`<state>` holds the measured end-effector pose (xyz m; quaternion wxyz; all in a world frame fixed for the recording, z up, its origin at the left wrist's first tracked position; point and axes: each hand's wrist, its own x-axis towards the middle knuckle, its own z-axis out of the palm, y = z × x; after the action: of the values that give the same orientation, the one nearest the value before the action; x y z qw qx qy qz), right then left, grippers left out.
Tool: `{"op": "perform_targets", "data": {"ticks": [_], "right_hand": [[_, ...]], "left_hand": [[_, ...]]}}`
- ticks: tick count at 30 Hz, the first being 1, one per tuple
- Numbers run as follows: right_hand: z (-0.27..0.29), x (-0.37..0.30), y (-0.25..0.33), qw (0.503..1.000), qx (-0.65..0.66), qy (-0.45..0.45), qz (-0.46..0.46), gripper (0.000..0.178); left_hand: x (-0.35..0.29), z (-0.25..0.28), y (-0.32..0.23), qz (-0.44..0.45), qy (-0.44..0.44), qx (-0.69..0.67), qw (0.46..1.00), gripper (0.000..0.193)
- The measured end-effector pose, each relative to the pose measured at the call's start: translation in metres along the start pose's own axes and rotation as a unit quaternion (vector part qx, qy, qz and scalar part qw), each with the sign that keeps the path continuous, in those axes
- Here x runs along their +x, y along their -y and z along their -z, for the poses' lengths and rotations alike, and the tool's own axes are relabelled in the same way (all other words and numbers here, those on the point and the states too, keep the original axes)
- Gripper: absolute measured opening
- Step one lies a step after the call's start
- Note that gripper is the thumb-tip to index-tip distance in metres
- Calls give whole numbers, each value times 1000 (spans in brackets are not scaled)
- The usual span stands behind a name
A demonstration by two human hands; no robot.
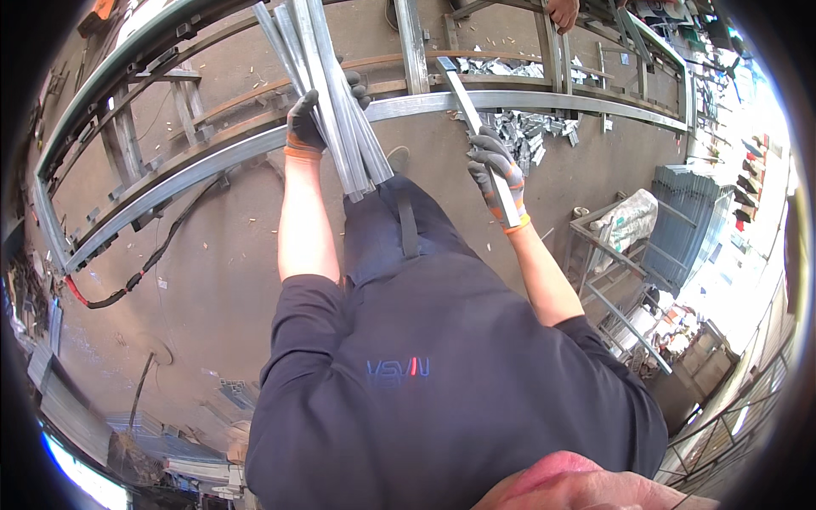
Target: The person picks up metal bars and places them into a metal frame structure on the floor. They repeatedly insert bars into slots, adjust their positions, and retrieve more bars from a nearby pile to continue assembly.
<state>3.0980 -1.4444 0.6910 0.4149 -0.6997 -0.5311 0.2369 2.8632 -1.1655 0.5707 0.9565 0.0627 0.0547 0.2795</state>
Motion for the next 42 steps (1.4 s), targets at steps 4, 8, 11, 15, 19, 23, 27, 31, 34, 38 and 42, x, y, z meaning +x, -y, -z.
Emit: {"op": "perform_targets", "data": {"ticks": [4, 8, 11, 15, 19, 23, 27, 31, 34, 38, 42], "right_hand": [[26, 71, -16, 982, -169, 89, 7, 26], [63, 206, -28, 953, -224, 188, 76, 30], [51, 192, -6, 967, -161, 195, -27, 29], [2, 57, 28, 989, -124, -12, 76, 20], [15, 98, -4, 999, -30, -11, 6, 17], [61, 207, -40, 946, -216, 237, 44, 30], [25, 109, 3, 950, -257, 49, 169, 33], [-3, 71, 31, 996, -80, -12, 38, 24], [41, 191, -2, 881, -394, 62, 254, 27], [55, 193, -31, 954, -208, 186, 105, 29], [12, 55, -10, 989, -109, 48, 89, 30]], "left_hand": [[1, -1, -3, -2, 10, -20, 1000, 90], [4, 4, -1, 2, -6, -32, 999, 86], [4, 6, 1, -11, -4, -22, 1000, 88], [2, 2, -1, -6, -4, -13, 1000, 88], [7, -3, -10, 12, -16, -13, 1000, 88], [9, -1, -7, 26, 40, -46, 998, 88], [7, 4, -2, 5, 25, -36, 999, 89], [4, 6, -4, -2, 3, 12, 1000, 89], [4, 4, -3, 17, -22, -11, 1000, 90], [4, 4, -2, 17, -11, -38, 999, 89], [2, 4, -2, 8, -2, -37, 999, 82]]}}
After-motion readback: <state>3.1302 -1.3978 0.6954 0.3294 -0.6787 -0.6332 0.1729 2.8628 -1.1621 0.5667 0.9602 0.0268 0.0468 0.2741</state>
